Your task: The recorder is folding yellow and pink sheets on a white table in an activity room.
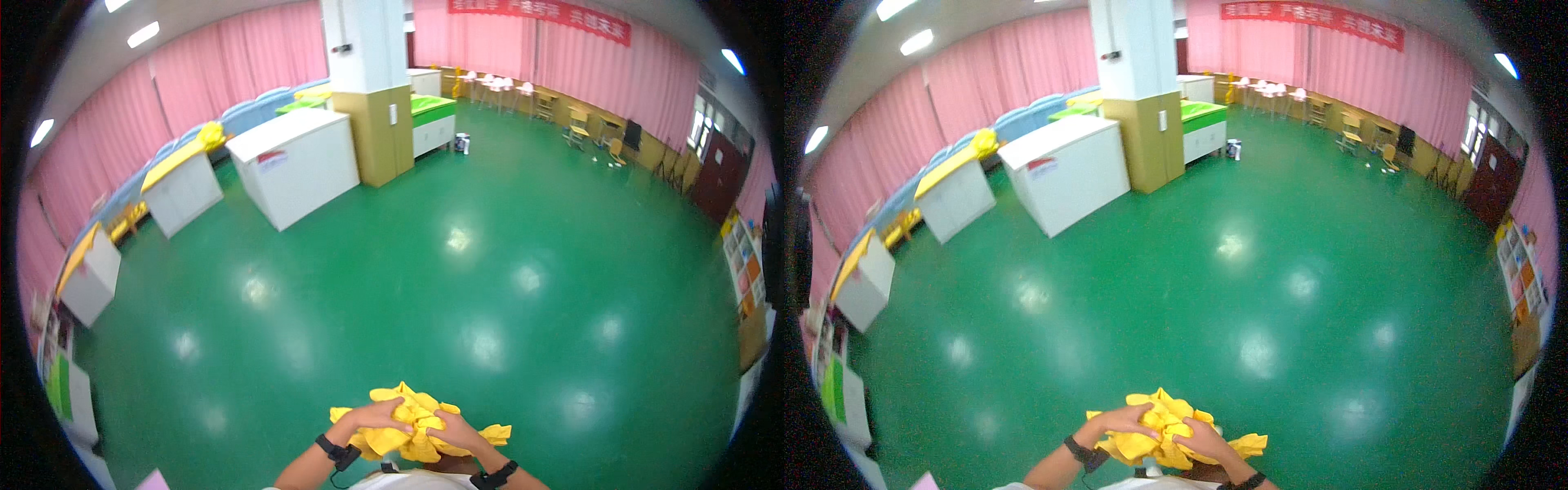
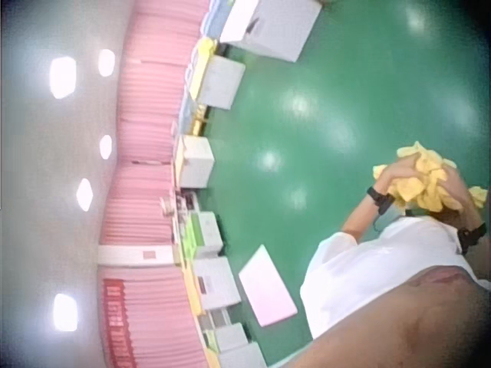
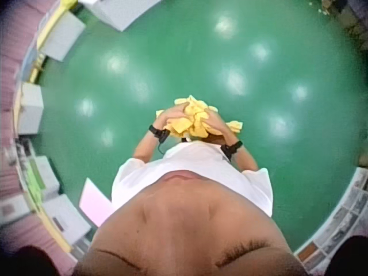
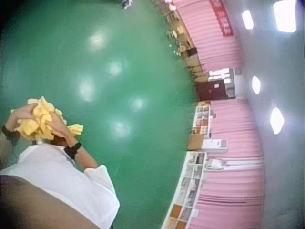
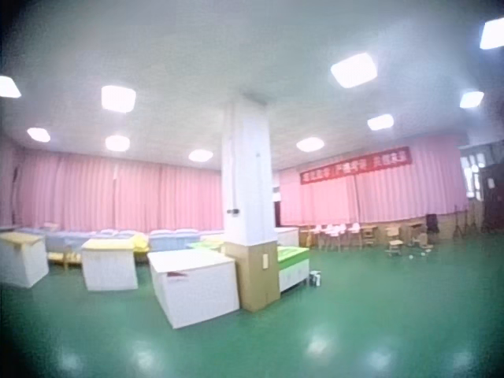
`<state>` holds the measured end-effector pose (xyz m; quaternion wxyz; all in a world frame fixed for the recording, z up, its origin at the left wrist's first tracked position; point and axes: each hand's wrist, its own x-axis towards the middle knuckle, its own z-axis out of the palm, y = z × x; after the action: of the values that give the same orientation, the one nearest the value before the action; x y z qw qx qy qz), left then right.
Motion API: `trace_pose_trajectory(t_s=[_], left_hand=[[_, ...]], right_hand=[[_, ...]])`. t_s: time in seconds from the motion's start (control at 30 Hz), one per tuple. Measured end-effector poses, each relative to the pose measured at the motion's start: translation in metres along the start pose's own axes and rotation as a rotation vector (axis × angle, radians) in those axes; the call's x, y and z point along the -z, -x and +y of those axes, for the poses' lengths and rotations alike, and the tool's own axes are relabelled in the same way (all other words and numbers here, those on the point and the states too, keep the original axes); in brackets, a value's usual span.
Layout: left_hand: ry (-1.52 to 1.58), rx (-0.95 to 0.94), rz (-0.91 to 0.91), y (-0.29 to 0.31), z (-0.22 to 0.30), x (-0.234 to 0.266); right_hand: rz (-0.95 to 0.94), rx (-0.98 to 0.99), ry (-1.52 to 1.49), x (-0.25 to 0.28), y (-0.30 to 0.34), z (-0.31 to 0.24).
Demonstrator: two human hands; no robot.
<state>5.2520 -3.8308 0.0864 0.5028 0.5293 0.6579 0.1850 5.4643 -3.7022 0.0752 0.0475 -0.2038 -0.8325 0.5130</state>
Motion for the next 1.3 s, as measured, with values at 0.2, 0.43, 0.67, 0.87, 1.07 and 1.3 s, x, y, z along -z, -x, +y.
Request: trace_pose_trajectory(t_s=[0.2, 0.43, 0.67, 0.87, 1.07, 1.3], left_hand=[[-0.114, -0.129, -0.154, -0.190, 0.082, 0.116], [-0.112, -0.145, 0.128, -0.336, 0.101, 0.267], [0.160, -0.212, 0.486, -0.471, 0.075, 0.416], [0.317, -0.416, 0.304, -0.622, 0.104, 0.594], [0.444, -0.387, -0.040, -0.792, 0.187, 0.726], [0.433, -0.264, 0.424, -1.068, 0.178, 0.876]], right_hand=[[-0.078, 0.043, 0.001, 0.153, -0.160, 0.031], [-0.172, 0.115, -0.114, 0.312, -0.330, 0.076], [-0.113, 0.178, -0.074, 0.458, -0.493, 0.158], [-0.153, 0.133, 0.092, 0.563, -0.650, 0.209], [0.014, 0.153, -0.270, 0.668, -0.825, 0.277], [0.097, 0.094, -0.120, 0.832, -0.980, 0.389]])
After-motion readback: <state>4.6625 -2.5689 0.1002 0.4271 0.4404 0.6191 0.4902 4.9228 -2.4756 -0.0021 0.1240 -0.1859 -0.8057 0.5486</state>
